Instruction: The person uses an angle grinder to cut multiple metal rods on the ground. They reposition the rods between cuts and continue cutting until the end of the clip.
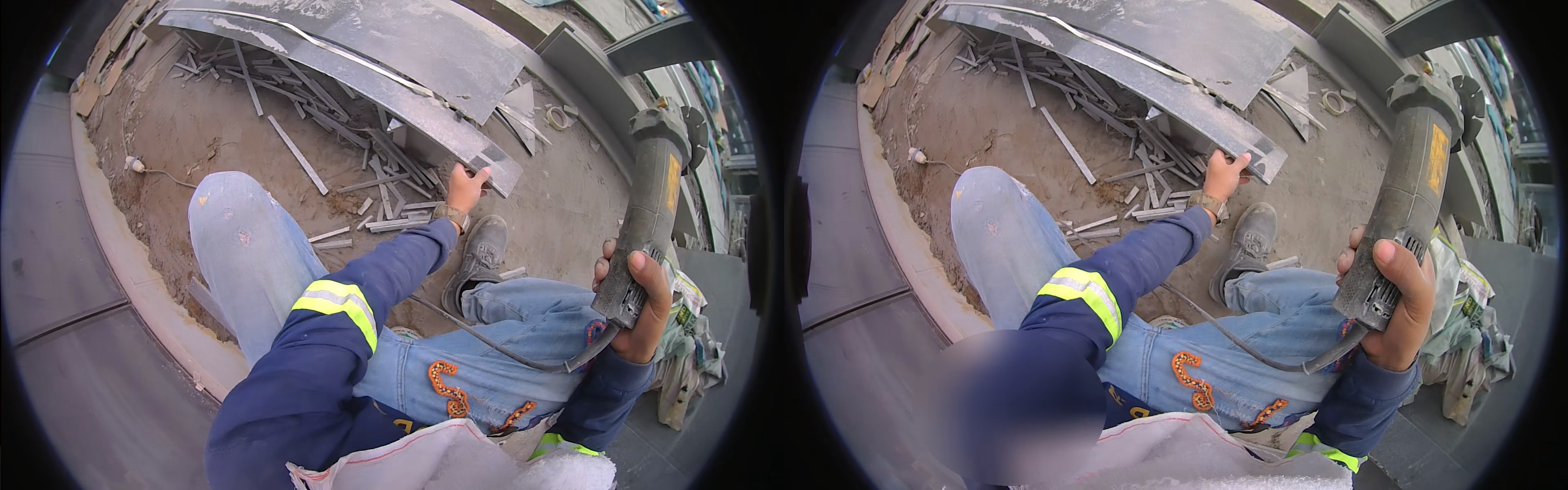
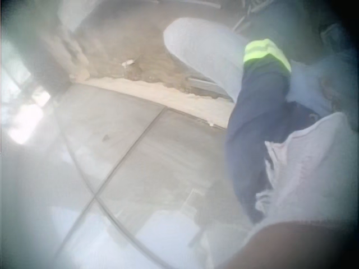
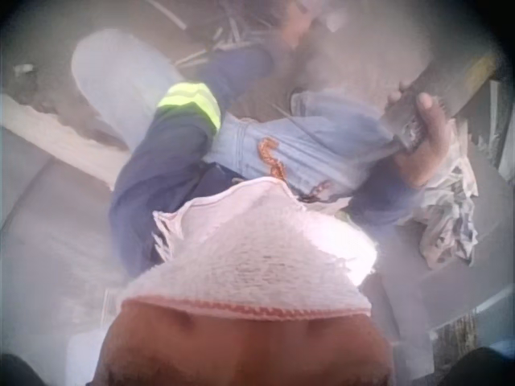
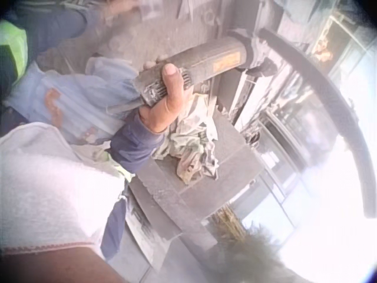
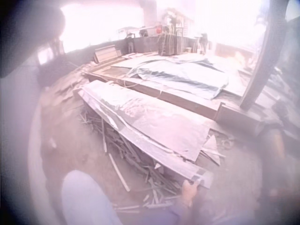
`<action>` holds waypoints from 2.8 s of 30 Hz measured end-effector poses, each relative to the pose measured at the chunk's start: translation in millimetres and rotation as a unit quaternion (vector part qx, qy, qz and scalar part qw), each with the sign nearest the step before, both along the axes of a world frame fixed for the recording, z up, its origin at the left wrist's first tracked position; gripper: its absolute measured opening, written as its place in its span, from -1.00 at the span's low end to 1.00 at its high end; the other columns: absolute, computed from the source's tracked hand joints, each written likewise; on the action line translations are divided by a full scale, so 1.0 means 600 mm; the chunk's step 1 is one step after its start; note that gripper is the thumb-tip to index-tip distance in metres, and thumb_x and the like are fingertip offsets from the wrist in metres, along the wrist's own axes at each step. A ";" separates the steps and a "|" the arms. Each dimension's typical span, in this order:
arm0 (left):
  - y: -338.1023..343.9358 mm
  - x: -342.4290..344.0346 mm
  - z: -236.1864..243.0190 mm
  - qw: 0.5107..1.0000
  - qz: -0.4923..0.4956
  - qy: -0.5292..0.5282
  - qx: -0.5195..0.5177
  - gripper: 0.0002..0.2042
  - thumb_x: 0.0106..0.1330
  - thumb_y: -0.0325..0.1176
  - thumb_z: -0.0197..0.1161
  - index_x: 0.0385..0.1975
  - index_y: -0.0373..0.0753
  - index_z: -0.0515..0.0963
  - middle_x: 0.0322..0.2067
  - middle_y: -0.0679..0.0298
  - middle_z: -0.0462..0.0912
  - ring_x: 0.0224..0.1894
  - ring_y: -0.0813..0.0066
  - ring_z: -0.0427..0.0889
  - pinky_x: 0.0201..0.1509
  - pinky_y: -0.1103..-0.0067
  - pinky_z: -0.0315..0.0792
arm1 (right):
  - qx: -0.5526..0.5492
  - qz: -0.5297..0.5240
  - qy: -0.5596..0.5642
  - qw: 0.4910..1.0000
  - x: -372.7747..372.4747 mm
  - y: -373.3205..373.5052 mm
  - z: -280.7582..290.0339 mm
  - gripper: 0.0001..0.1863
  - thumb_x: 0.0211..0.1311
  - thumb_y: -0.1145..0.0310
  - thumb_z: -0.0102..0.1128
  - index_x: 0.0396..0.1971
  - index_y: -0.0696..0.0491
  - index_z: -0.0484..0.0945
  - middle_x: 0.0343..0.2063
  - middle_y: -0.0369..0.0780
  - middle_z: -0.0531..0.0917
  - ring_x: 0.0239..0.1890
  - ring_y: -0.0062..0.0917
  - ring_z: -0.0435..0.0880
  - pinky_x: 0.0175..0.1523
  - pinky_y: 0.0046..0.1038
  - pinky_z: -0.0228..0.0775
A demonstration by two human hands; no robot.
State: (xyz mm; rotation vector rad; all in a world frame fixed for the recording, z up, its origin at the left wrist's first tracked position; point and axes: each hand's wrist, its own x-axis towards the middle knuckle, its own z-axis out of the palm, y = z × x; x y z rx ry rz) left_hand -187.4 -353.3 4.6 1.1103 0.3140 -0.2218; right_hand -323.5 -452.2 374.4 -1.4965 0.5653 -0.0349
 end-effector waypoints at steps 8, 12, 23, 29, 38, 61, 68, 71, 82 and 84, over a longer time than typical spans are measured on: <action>-0.026 -0.012 0.013 0.991 -0.065 0.072 -0.091 -0.68 0.31 -0.28 0.31 -0.10 -0.40 0.51 -0.27 0.16 0.68 -0.39 0.43 0.72 -0.43 0.52 0.64 | -0.015 0.020 0.015 1.000 0.038 0.044 0.002 -0.51 0.05 0.15 0.32 -0.19 0.27 0.51 -0.41 -0.12 0.65 -0.46 -0.50 0.67 -0.38 -0.50 0.56; -0.034 -0.005 -0.035 1.000 0.000 0.006 -0.018 -0.71 0.29 -0.26 0.34 -0.17 -0.37 0.58 -0.30 0.21 0.70 -0.43 0.47 0.71 -0.42 0.59 0.60 | -0.011 0.062 0.028 0.998 0.056 0.084 0.006 -0.50 0.04 0.17 0.33 -0.18 0.29 0.51 -0.45 -0.10 0.64 -0.49 -0.48 0.67 -0.39 -0.50 0.55; -0.018 -0.005 0.020 0.997 -0.017 0.050 -0.047 -0.71 0.26 -0.27 0.36 -0.25 -0.42 0.62 -0.37 0.18 0.71 -0.44 0.50 0.70 -0.46 0.60 0.50 | -0.007 0.120 0.062 0.991 0.094 0.133 0.001 -0.50 0.01 0.19 0.33 -0.19 0.30 0.49 -0.44 -0.09 0.64 -0.50 -0.47 0.67 -0.42 -0.48 0.54; -0.013 0.023 -0.005 0.985 0.100 -0.004 0.143 -0.59 0.26 -0.13 0.36 -0.29 -0.48 0.61 -0.38 -0.01 0.72 -0.43 0.20 0.70 -0.30 0.37 0.51 | 0.012 0.101 0.025 0.995 0.076 0.129 0.001 -0.48 -0.05 0.20 0.33 -0.17 0.26 0.43 -0.42 -0.09 0.61 -0.53 -0.45 0.65 -0.47 -0.46 0.53; -0.016 0.009 0.008 0.998 0.026 0.045 -0.042 -0.69 0.23 -0.26 0.38 -0.24 -0.43 0.62 -0.35 0.14 0.71 -0.37 0.38 0.73 -0.46 0.50 0.64 | 0.017 0.098 0.018 0.995 0.057 0.109 0.003 -0.49 -0.05 0.20 0.31 -0.17 0.25 0.42 -0.41 -0.09 0.60 -0.55 -0.44 0.63 -0.50 -0.46 0.51; 0.089 0.088 0.034 0.998 0.037 0.054 -0.015 -0.78 0.20 -0.42 0.36 -0.34 -0.49 0.56 -0.37 0.06 0.68 -0.43 0.26 0.72 -0.45 0.40 0.66 | 0.001 0.119 0.065 0.991 0.066 0.092 0.008 -0.52 -0.07 0.19 0.37 -0.25 0.28 0.54 -0.52 -0.11 0.66 -0.54 -0.48 0.65 -0.38 -0.52 0.51; 0.053 0.063 0.026 0.993 0.109 0.049 -0.019 -0.73 0.26 -0.36 0.35 -0.27 -0.47 0.50 -0.28 0.11 0.64 -0.38 0.32 0.70 -0.42 0.40 0.66 | 0.019 0.099 0.051 0.994 0.058 0.085 0.005 -0.51 -0.05 0.18 0.38 -0.24 0.28 0.54 -0.51 -0.11 0.67 -0.53 -0.48 0.66 -0.39 -0.51 0.52; 0.050 0.058 0.034 0.994 0.088 0.046 -0.040 -0.74 0.26 -0.39 0.34 -0.29 -0.49 0.47 -0.27 0.07 0.63 -0.37 0.31 0.70 -0.41 0.37 0.68 | 0.019 0.111 0.041 0.993 0.063 0.089 0.006 -0.50 -0.04 0.17 0.38 -0.24 0.28 0.54 -0.51 -0.11 0.67 -0.53 -0.48 0.67 -0.39 -0.50 0.54; 0.059 0.077 0.024 0.995 0.098 0.000 0.028 -0.76 0.21 -0.42 0.36 -0.39 -0.50 0.47 -0.37 0.05 0.63 -0.45 0.29 0.70 -0.52 0.38 0.65 | 0.001 0.136 0.074 0.988 0.076 0.099 0.009 -0.52 -0.05 0.20 0.37 -0.23 0.28 0.53 -0.50 -0.12 0.65 -0.52 -0.48 0.67 -0.40 -0.50 0.53; 0.072 0.086 0.015 0.994 0.101 -0.003 0.047 -0.75 0.20 -0.42 0.37 -0.39 -0.49 0.48 -0.38 0.06 0.62 -0.45 0.31 0.69 -0.51 0.39 0.64 | 0.006 0.133 0.074 0.988 0.075 0.097 0.007 -0.52 -0.06 0.21 0.37 -0.23 0.28 0.53 -0.49 -0.12 0.65 -0.52 -0.48 0.67 -0.40 -0.51 0.53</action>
